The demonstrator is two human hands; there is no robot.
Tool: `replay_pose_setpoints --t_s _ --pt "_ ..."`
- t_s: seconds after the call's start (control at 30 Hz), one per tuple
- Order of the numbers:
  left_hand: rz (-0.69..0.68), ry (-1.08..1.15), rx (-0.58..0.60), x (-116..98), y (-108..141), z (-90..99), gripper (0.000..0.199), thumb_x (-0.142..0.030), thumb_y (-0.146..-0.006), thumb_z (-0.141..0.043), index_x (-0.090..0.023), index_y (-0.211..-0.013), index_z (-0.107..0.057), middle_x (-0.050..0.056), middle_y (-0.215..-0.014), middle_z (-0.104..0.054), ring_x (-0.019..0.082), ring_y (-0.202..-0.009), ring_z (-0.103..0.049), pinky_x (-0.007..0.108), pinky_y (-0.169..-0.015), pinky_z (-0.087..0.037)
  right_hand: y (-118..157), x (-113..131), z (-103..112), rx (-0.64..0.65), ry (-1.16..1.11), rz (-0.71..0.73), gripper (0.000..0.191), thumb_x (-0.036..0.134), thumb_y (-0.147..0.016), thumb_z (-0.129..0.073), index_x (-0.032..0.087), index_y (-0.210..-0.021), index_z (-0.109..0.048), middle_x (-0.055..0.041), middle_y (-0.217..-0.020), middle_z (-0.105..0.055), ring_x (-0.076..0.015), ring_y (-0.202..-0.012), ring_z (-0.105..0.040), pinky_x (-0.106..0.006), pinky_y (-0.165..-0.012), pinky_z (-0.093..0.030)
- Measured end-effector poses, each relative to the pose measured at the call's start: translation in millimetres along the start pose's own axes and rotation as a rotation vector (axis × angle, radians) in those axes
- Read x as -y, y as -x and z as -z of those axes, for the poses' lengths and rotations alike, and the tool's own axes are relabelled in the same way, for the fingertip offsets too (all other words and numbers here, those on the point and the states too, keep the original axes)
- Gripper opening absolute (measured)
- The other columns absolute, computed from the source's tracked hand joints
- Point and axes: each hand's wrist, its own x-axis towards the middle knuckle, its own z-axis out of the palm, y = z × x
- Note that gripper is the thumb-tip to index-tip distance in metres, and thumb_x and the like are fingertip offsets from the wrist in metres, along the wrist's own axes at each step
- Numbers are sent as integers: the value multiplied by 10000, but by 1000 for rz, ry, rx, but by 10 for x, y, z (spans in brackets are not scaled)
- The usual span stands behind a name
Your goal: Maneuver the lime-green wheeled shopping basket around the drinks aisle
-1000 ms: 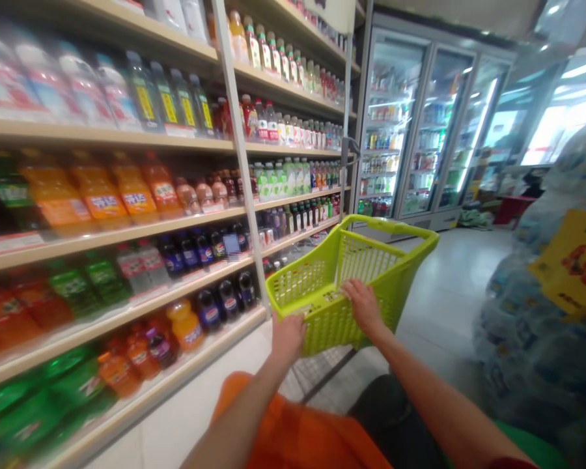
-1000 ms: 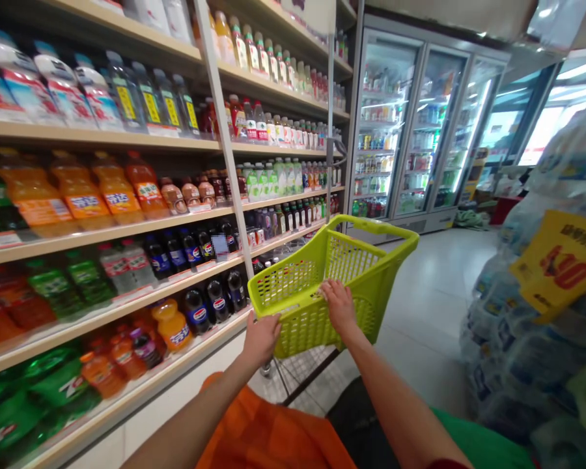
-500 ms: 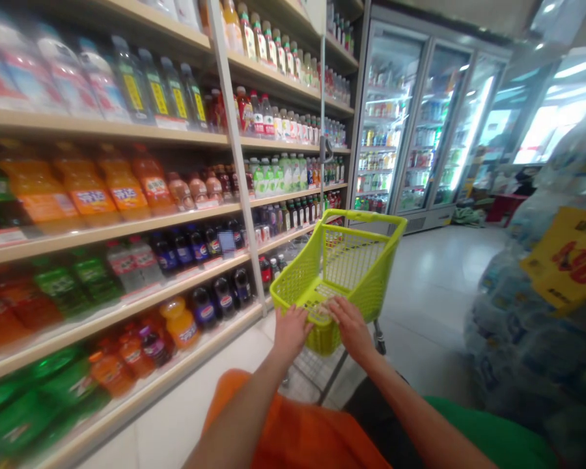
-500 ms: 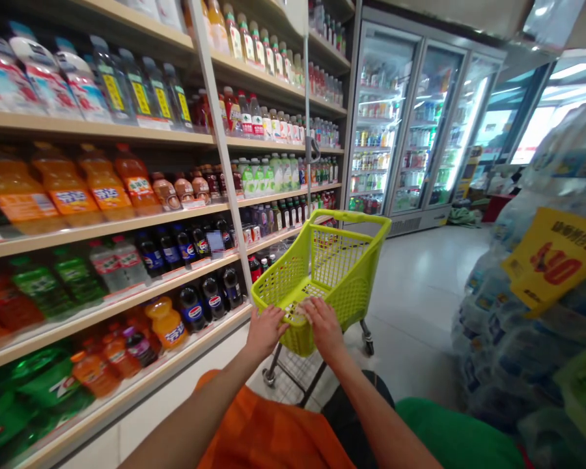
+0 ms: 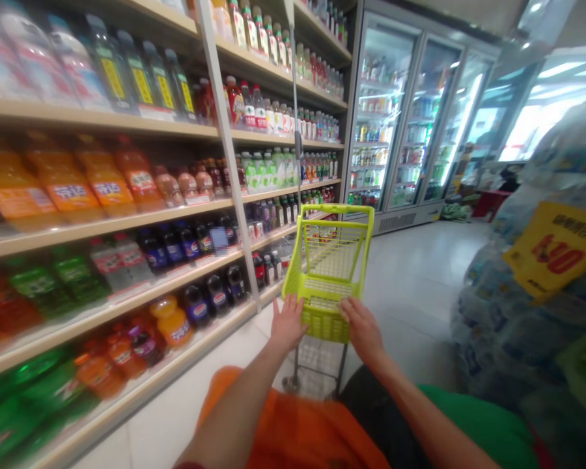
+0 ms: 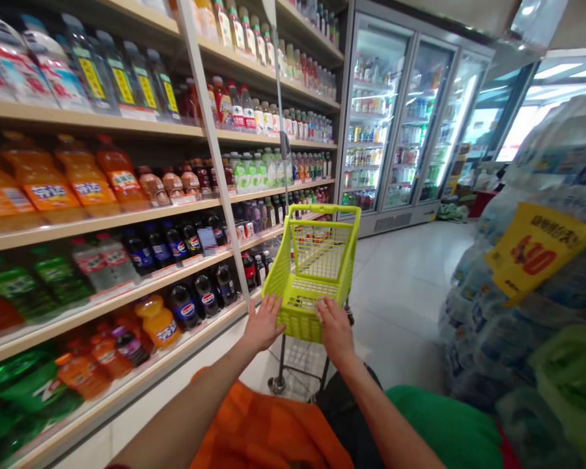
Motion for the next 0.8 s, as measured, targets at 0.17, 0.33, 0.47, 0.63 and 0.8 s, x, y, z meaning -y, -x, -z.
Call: replay_pose_setpoints --t_s 0.17,0.33,0.47,0.63,0.8 --pt "-21 4 10 1 2 29 670 -317 -787 -459 -157 -1401 -242 108 -1479 -234 264 -1371 -155 561 -1093 -29 127 -12 53 -65 66 -31 381 138 -877 -351 231 -1189 -550 -105 -1244 -544 -250 -1169 -476 -454 -939 -399" --pt "-47 28 39 -37 6 46 721 -270 -744 -466 -131 -1405 -217 113 -1484 -214 271 -1373 -142 562 -1092 -31 65 68 -55 -31 41 -71 376 135 -872 -360 200 -1182 -562 -124 -1239 -544 -255 -1154 -486 -439 -941 -399" --pt "-70 42 55 -77 6 89 723 -232 -708 -483 -146 -1388 -254 116 -1481 -221 256 -1371 -161 566 -1088 -25 -21 408 -261 28 -28 37 379 102 -846 -390 211 -1151 -588 -108 -1235 -552 -229 -1149 -496 -407 -957 -399" --pt "33 200 -4 -84 -37 166 706 -193 -705 -493 -136 -1373 -274 127 -1458 -283 249 -1350 -232 567 -1091 -52 -143 386 -94 -3 -161 -44 365 119 -840 -372 219 -1092 -617 -80 -1155 -604 -197 -1066 -561 -353 -891 -479" --pt "8 685 -45 -376 -156 196 461 -107 -781 -376 -165 -1223 -493 67 -1267 -553 189 -1188 -480 421 -1054 -304 -148 339 110 -34 -346 -91 354 207 -857 -393 224 -1161 -573 -80 -1200 -580 -200 -1124 -534 -375 -938 -460"
